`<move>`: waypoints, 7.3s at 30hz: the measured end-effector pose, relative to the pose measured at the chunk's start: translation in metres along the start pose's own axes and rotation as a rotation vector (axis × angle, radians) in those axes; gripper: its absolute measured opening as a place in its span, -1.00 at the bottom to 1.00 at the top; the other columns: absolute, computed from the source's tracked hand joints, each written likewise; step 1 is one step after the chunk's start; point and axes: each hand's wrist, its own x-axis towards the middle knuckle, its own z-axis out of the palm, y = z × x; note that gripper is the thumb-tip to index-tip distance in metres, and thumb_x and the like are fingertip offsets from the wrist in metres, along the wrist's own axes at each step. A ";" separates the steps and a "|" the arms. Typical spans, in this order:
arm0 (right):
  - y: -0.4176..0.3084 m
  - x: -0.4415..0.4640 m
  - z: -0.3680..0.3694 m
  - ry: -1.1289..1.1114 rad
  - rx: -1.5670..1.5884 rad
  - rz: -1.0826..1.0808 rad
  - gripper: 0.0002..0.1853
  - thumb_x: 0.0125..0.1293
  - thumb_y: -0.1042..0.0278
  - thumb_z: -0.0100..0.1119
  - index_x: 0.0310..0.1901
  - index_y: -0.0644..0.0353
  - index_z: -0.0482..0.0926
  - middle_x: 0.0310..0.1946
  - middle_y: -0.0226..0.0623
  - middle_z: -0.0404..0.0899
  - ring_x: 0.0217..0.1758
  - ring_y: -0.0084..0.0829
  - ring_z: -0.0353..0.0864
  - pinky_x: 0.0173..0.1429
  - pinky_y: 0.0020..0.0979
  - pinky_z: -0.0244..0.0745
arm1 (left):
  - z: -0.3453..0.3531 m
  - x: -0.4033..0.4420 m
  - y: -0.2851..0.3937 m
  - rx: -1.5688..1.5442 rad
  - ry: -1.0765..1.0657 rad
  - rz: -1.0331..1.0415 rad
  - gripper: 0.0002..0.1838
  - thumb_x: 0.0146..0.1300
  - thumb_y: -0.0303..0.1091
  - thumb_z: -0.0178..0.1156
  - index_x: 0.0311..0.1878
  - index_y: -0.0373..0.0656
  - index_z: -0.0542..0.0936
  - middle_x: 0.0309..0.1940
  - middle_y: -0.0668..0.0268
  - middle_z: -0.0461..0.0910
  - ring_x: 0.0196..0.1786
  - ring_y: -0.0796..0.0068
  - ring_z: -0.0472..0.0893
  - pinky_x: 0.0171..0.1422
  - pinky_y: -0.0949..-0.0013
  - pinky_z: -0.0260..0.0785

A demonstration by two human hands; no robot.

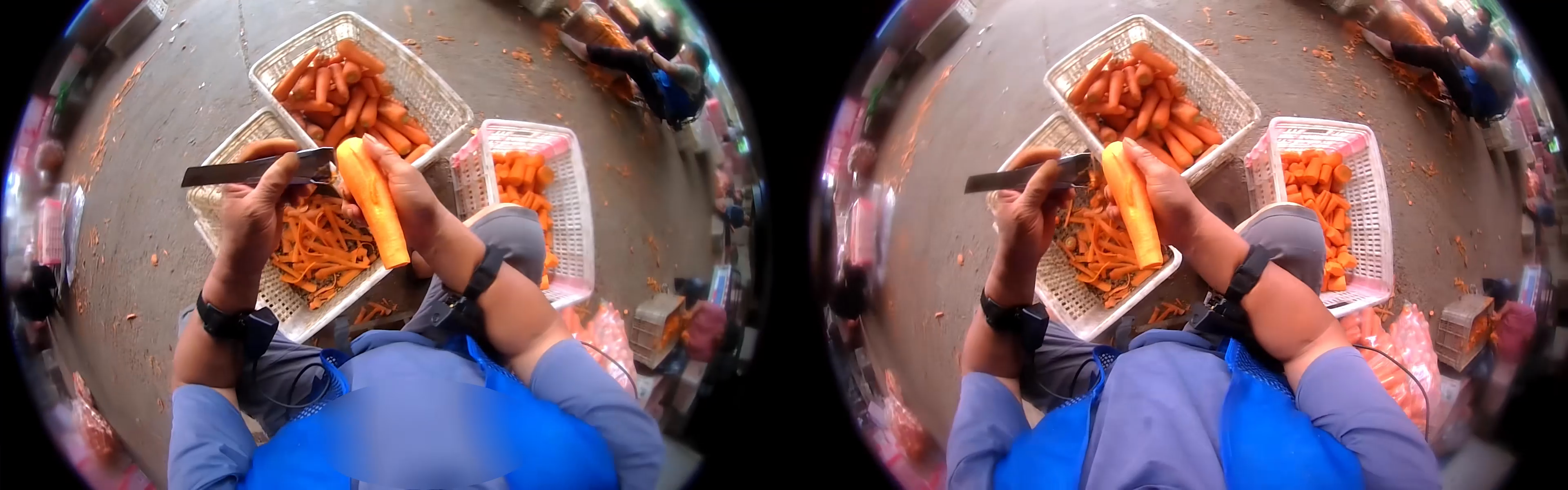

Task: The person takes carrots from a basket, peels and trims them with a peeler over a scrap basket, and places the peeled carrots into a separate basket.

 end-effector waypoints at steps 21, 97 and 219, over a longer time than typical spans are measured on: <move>0.011 -0.005 0.007 0.117 -0.052 0.039 -0.47 0.63 -0.15 -0.29 -0.07 0.17 0.51 -0.40 -0.27 0.58 -0.54 -0.42 0.54 -0.42 -0.43 0.52 | 0.020 0.000 -0.023 0.195 -0.022 0.060 -0.86 0.40 -0.39 0.30 -0.06 -0.23 0.66 -0.42 0.43 0.64 -0.45 0.74 0.53 -0.40 0.62 0.34; -0.019 0.004 0.005 -0.111 0.021 -0.350 -0.53 0.19 0.62 0.30 0.13 0.15 0.44 -0.02 -0.22 0.57 0.07 -0.35 0.61 0.25 -0.29 0.56 | -0.032 -0.006 -0.051 -0.145 -0.052 -0.452 -0.69 0.53 -0.17 0.13 0.17 -0.15 0.55 -0.36 0.51 0.53 -0.45 0.70 0.52 -0.48 0.59 0.37; -0.012 -0.117 0.004 -0.101 -1.343 -0.766 -0.74 0.18 0.33 0.33 -0.13 0.27 0.64 -0.29 -0.01 0.66 -0.14 -0.02 0.66 -0.06 -0.12 0.51 | 0.054 -0.020 -0.054 -0.012 -0.331 0.215 -0.60 0.47 -0.19 0.13 0.26 -0.17 0.48 0.05 0.14 0.56 0.02 0.32 0.59 0.11 0.22 0.49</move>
